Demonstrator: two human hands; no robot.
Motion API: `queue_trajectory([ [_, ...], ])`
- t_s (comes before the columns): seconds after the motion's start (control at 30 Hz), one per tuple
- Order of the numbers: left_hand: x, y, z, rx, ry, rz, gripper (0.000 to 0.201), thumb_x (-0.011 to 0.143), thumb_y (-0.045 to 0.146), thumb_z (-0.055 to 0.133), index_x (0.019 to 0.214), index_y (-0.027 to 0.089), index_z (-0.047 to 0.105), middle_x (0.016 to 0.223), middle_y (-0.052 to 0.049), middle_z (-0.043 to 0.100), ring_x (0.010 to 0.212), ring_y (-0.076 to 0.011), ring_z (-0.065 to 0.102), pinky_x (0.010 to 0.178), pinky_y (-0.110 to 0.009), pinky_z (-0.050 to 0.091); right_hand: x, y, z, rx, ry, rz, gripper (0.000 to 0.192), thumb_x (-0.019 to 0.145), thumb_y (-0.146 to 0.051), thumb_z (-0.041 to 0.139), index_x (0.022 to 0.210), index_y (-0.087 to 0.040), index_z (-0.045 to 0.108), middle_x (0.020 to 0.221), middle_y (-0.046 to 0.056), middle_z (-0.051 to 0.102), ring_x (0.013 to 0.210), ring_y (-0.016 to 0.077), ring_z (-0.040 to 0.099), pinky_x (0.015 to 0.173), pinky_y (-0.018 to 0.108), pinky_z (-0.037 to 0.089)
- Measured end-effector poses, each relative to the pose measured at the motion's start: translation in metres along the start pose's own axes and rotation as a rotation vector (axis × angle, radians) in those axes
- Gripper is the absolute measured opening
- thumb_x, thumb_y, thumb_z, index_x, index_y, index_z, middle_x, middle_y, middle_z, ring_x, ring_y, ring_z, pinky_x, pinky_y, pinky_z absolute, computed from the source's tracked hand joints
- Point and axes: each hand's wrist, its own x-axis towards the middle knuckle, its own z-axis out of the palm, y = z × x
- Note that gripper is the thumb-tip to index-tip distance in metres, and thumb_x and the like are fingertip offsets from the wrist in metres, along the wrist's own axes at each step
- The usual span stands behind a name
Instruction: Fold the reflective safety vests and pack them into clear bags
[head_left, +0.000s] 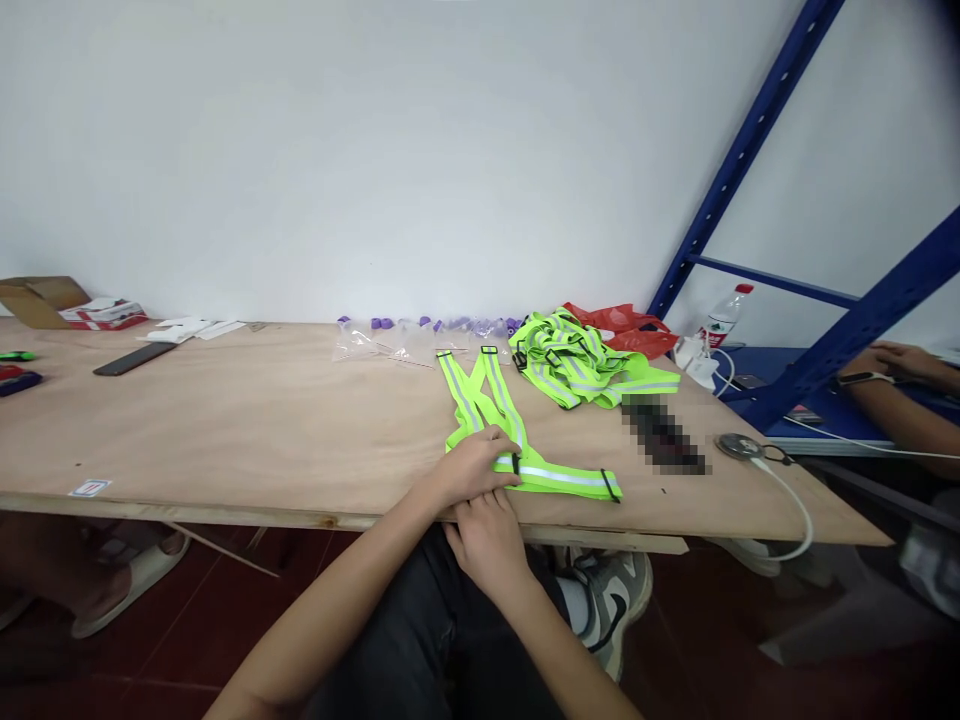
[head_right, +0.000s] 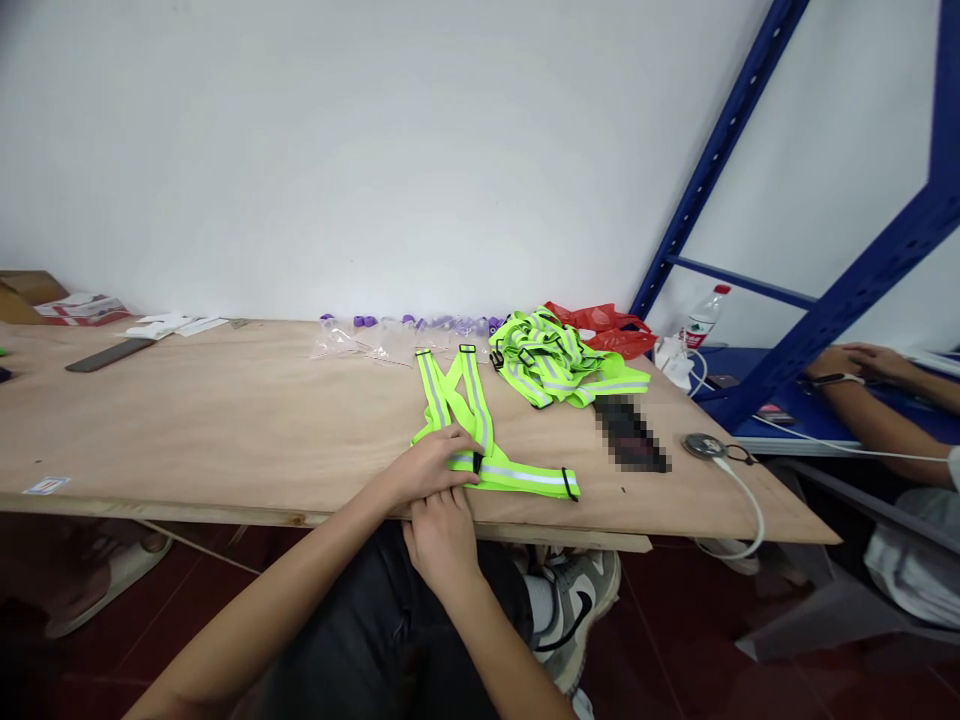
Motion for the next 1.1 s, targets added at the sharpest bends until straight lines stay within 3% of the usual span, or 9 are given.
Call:
queue_trajectory([
  [0.3,0.001,-0.015,0.01,-0.047,0.033,0.07,0.029,0.079,0.034,0.08,0.099,0.019,0.066,0.101,-0.005,0.065,0.096,-0.0216,0.062,0.084,-0.029,0.049,-0.003,0.003,-0.012,0.03,-0.054,-0.051,0.04,0.087,-0.027,0.065,0.124,-0.012,0.065,0.126,0.017,0.067,0.124,0.0329,0.056,0.112,0.051,0.038],
  [0.43,-0.001,-0.016,0.009,-0.009,0.044,0.107,0.024,0.084,0.038,0.075,0.096,0.018,0.069,0.099,-0.007,0.069,0.098,-0.0218,0.062,0.087,-0.031,0.049,-0.021,0.014,-0.02,0.233,0.086,-0.236,0.034,0.093,-0.017,0.051,0.122,-0.02,0.067,0.12,0.009,0.071,0.114,0.0231,0.064,0.104,0.04,0.049],
  [0.5,-0.007,-0.011,0.01,0.087,0.041,0.123,0.021,0.091,0.039,0.066,0.096,0.019,0.07,0.102,-0.008,0.071,0.103,-0.0229,0.062,0.097,-0.036,0.046,-0.035,0.029,-0.028,0.296,0.227,-0.241,0.036,0.094,-0.013,0.046,0.118,-0.025,0.07,0.11,0.006,0.075,0.103,0.0191,0.069,0.093,0.034,0.055],
  [0.57,-0.017,-0.002,0.015,0.206,0.067,0.117,0.021,0.098,0.035,0.055,0.103,0.02,0.07,0.112,-0.009,0.071,0.118,-0.0256,0.058,0.11,-0.046,0.036,-0.047,0.051,-0.04,0.227,0.412,-0.103,0.032,0.094,-0.014,0.046,0.111,-0.024,0.072,0.1,0.007,0.076,0.095,0.0193,0.071,0.086,0.033,0.056],
  [0.63,-0.029,0.01,0.024,0.304,0.117,0.062,0.027,0.1,0.031,0.049,0.119,0.021,0.065,0.128,-0.011,0.066,0.134,-0.029,0.047,0.117,-0.056,0.023,-0.054,0.077,-0.055,0.067,0.55,0.154,0.024,0.095,-0.023,0.051,0.106,-0.02,0.072,0.101,0.01,0.074,0.097,0.0231,0.07,0.088,0.037,0.055],
  [0.7,-0.04,0.022,0.034,0.365,0.164,-0.024,0.037,0.101,0.032,0.047,0.135,0.021,0.056,0.144,-0.013,0.056,0.143,-0.0329,0.037,0.118,-0.063,0.015,-0.056,0.102,-0.068,-0.088,0.561,0.471,0.031,0.093,-0.038,0.054,0.109,-0.017,0.07,0.109,0.015,0.07,0.103,0.0295,0.066,0.084,0.041,0.054],
  [0.77,-0.048,0.03,0.042,0.384,0.187,-0.101,0.044,0.1,0.035,0.046,0.143,0.022,0.049,0.152,-0.013,0.047,0.145,-0.035,0.034,0.118,-0.066,0.011,-0.055,0.122,-0.077,-0.168,0.447,0.674,0.041,0.089,-0.049,0.055,0.11,-0.017,0.069,0.112,0.015,0.068,0.101,0.0324,0.064,0.079,0.043,0.052],
  [0.93,-0.051,0.034,0.046,0.32,0.104,-0.146,0.052,0.102,0.043,0.041,0.15,0.025,0.038,0.159,-0.012,0.036,0.147,-0.0341,0.031,0.118,-0.065,0.016,-0.054,0.14,-0.076,-0.273,0.137,0.762,0.042,0.087,-0.056,0.053,0.097,-0.02,0.072,0.1,0.012,0.07,0.095,0.0329,0.062,0.078,0.044,0.047],
  [1.1,-0.052,0.036,0.037,0.251,0.052,-0.163,0.059,0.101,0.052,0.037,0.153,0.024,0.033,0.162,-0.013,0.029,0.148,-0.0363,0.026,0.113,-0.076,0.006,-0.058,0.145,-0.071,-0.098,0.171,0.763,0.038,0.084,-0.052,0.048,0.095,-0.022,0.068,0.095,0.01,0.072,0.091,0.0306,0.064,0.077,0.042,0.046],
])
